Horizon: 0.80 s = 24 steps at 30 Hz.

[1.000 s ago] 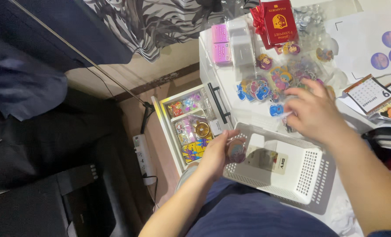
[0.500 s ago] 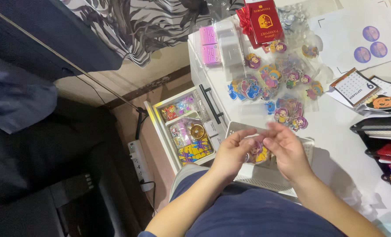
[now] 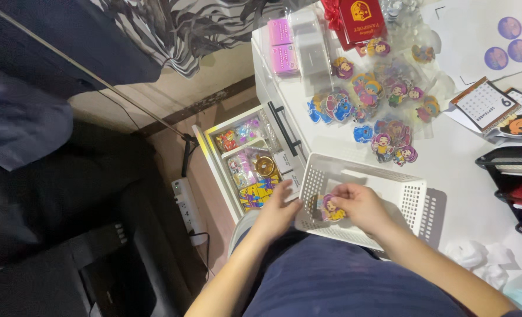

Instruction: The person picks up individual stickers and small sticker sheets from a desk and places them into small transparent plastic bags by hand, then puts the filled bags into a white plastic basket.

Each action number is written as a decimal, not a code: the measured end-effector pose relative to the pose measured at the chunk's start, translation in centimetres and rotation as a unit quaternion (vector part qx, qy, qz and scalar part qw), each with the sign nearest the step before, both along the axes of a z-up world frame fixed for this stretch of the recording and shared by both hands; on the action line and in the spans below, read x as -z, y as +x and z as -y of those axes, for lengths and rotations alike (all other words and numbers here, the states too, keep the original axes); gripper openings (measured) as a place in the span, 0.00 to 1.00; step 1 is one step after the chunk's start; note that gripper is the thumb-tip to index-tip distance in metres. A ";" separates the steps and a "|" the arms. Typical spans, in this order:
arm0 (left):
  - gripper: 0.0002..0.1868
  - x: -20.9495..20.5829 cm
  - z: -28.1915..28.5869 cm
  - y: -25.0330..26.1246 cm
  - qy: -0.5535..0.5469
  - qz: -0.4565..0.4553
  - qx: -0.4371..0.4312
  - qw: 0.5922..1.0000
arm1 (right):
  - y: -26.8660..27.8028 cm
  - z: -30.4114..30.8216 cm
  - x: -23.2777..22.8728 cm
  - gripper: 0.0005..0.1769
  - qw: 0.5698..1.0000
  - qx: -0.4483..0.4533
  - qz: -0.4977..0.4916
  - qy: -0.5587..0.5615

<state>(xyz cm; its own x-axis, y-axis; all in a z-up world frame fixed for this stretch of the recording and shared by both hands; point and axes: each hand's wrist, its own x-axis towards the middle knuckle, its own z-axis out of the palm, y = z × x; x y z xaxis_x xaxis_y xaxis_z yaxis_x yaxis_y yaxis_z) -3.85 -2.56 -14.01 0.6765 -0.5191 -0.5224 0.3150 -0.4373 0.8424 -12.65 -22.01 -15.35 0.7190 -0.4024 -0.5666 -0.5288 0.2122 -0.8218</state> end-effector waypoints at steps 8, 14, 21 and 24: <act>0.26 0.4 -0.2 -1.3 -0.029 -0.038 0.008 0.999 | 1.2 -0.4 -5.3 0.43 0.939 -0.166 -0.112 -0.279; 0.38 -0.6 0.8 -1.5 -0.040 -0.089 0.040 0.994 | 1.6 -2.6 -6.5 0.47 0.891 -0.255 -0.160 -0.340; 0.36 -2.2 -2.9 -0.5 -0.063 -0.107 0.040 0.992 | 1.6 5.0 -5.8 0.18 0.891 -0.161 -0.048 -0.421; 0.39 -1.8 -6.1 -0.7 -0.057 -0.125 -0.032 0.990 | 4.0 9.2 -5.9 0.12 0.870 -0.047 -0.081 -0.484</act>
<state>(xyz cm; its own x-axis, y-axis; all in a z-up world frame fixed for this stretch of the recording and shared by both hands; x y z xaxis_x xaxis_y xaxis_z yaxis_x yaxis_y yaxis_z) -4.52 3.57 -12.21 0.5671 -0.5446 -0.6179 0.5442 -0.3153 0.7774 -8.68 -31.25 -9.45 0.7172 -0.6908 -0.0917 -0.6314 -0.5886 -0.5049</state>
